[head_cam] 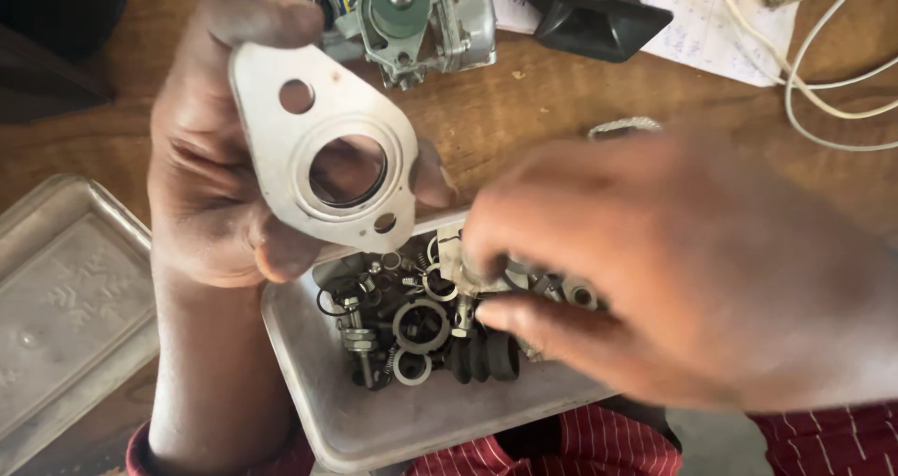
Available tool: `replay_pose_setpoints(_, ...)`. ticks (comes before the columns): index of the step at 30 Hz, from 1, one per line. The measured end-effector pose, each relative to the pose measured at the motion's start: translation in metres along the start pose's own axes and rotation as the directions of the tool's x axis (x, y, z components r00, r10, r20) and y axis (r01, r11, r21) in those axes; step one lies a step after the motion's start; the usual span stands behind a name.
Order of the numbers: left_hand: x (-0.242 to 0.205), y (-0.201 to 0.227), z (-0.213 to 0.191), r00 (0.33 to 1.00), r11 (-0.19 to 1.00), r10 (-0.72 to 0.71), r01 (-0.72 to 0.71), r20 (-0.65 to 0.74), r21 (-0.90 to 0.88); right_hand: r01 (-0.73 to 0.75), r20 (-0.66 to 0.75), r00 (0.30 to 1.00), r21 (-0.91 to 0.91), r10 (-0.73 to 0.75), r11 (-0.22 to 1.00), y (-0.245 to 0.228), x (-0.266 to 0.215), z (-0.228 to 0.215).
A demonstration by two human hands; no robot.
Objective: The person assembles small mechanical parts by hand, picking up a metal plate and inserting bolts and washers into its holes. They repeatedly select components from a plastic container, fit them into the plate, and adjust the assembly. The workspace includes a carburetor and other tools on a wooden table.
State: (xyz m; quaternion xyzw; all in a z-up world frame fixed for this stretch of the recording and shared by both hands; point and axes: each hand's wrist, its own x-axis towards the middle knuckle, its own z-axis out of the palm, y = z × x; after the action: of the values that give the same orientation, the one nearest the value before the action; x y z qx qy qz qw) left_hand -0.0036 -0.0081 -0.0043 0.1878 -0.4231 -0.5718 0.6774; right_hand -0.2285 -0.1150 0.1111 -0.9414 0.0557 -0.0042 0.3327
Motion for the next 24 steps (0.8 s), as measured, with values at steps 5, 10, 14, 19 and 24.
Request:
replay_pose_setpoints(5, -0.004, 0.003, 0.005, 0.998, 0.998, 0.039, -0.036, -0.056, 0.043, -0.138, 0.292, 0.949, 0.047, 0.119, 0.989, 0.015, -0.023, 0.02)
replay_pose_setpoints(10, -0.003, 0.009, 0.008, 0.998, 1.0, 0.025, -0.025, -0.062, -0.004, -0.127, 0.328, 0.94, 0.079, 0.095, 0.989, 0.03, -0.028, 0.024)
replay_pose_setpoints(14, -0.013, 0.018, 0.029, 0.992, 0.997, 0.041, -0.034, -0.116, 0.068, -0.265, 0.308, 0.924, 0.082, 0.228, 0.961, 0.028, -0.01, 0.021)
replay_pose_setpoints(19, -0.038, 0.015, 0.061, 0.984, 0.991, 0.046, -0.023, -0.175, 0.133, -0.075, 0.121, 0.992, 0.295, 0.041, 0.953, 0.023, 0.005, 0.022)
replay_pose_setpoints(24, -0.039, 0.007, 0.053, 0.981, 0.988, 0.062, -0.035, -0.184, 0.148, -0.528, 0.3, 0.838, 0.236, 0.456, 0.816, 0.022, 0.003, 0.031)
